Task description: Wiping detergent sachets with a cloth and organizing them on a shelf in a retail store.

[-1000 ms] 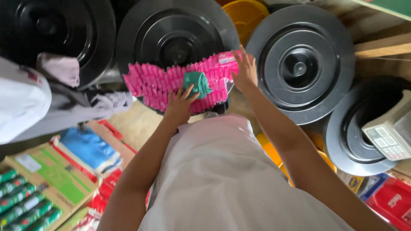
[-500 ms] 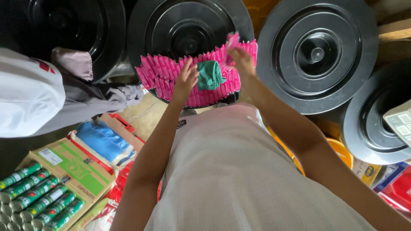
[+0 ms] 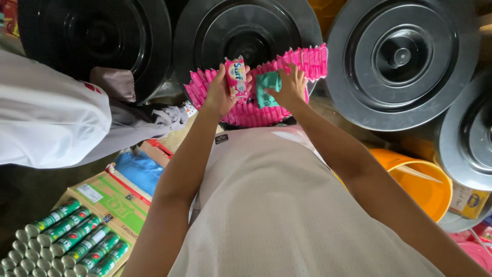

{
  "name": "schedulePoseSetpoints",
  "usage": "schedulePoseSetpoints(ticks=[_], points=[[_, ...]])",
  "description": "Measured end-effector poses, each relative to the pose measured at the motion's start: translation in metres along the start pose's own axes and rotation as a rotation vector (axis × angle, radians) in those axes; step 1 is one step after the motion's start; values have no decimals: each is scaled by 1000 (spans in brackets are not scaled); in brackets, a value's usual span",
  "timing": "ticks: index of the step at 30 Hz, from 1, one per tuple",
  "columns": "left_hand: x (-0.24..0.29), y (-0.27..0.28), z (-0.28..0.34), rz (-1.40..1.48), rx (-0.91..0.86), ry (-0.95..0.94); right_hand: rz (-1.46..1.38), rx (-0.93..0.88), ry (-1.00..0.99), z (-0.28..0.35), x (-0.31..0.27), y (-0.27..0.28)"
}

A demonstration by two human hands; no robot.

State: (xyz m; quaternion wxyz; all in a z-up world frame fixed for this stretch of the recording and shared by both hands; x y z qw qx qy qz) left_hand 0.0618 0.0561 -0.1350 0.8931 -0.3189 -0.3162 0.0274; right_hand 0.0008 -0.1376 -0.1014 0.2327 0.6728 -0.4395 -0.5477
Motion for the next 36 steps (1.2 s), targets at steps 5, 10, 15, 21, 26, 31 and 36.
schedulePoseSetpoints(ticks=[5, 10, 15, 21, 26, 31, 36], points=[[16, 5, 2, 31, -115, -74, -209, -61, -201, 10, 18, -35], [18, -18, -3, 118, -230, -97, -1011, -112, -477, -19, -24, 11], [30, -104, 12, 213, -315, -73, -809, -182, 114, -69, -133, 99], [17, -130, 1, 160, -335, -75, -416, 226, 48, -107, -83, 134], [13, -151, 3, 219, -385, -55, -298, 188, 160, -90, -107, 146], [17, -151, 7, 334, -337, -45, -393, -23, 314, -85, -125, 149], [43, -157, 17, 313, -254, -115, -686, -57, 296, -82, -124, 159]])
Point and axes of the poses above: each hand's wrist, its own z-axis away from the middle knuckle, its own y-axis out of the back of the hand, x = y × z, the point moved 8 cm from there along -z, towards the middle knuckle, and after that the axes turned 13 degrees about -z, right-handed, at the moved point
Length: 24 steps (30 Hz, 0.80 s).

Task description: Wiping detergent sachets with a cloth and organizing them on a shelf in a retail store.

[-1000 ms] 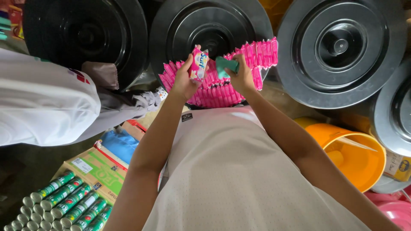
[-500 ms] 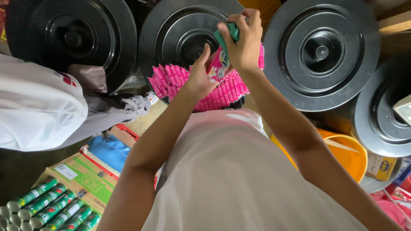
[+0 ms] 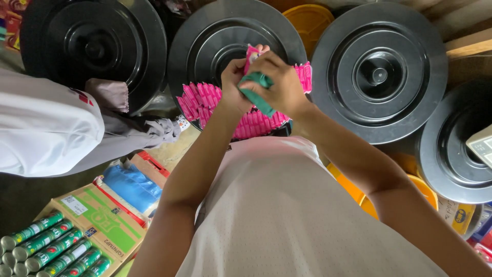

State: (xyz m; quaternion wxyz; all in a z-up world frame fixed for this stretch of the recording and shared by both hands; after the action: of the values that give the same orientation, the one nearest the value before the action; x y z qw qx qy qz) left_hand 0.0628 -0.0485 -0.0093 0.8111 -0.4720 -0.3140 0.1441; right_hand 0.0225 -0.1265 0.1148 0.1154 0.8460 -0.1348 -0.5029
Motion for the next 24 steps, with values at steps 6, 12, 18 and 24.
schedulePoseSetpoints(ticks=[6, 12, 18, 24], points=[[-25, 32, -15, -46, -366, -169, 152, 160, -107, -12, 31, 27], [9, -54, 21, -39, -160, -102, 128, 62, 136, 0, -15, -3], [-15, 12, -1, -6, -195, -63, 320, 256, -3, -23, 12, 36], [9, -52, 25, -61, -185, -46, 337, 61, 207, -6, -28, -7]])
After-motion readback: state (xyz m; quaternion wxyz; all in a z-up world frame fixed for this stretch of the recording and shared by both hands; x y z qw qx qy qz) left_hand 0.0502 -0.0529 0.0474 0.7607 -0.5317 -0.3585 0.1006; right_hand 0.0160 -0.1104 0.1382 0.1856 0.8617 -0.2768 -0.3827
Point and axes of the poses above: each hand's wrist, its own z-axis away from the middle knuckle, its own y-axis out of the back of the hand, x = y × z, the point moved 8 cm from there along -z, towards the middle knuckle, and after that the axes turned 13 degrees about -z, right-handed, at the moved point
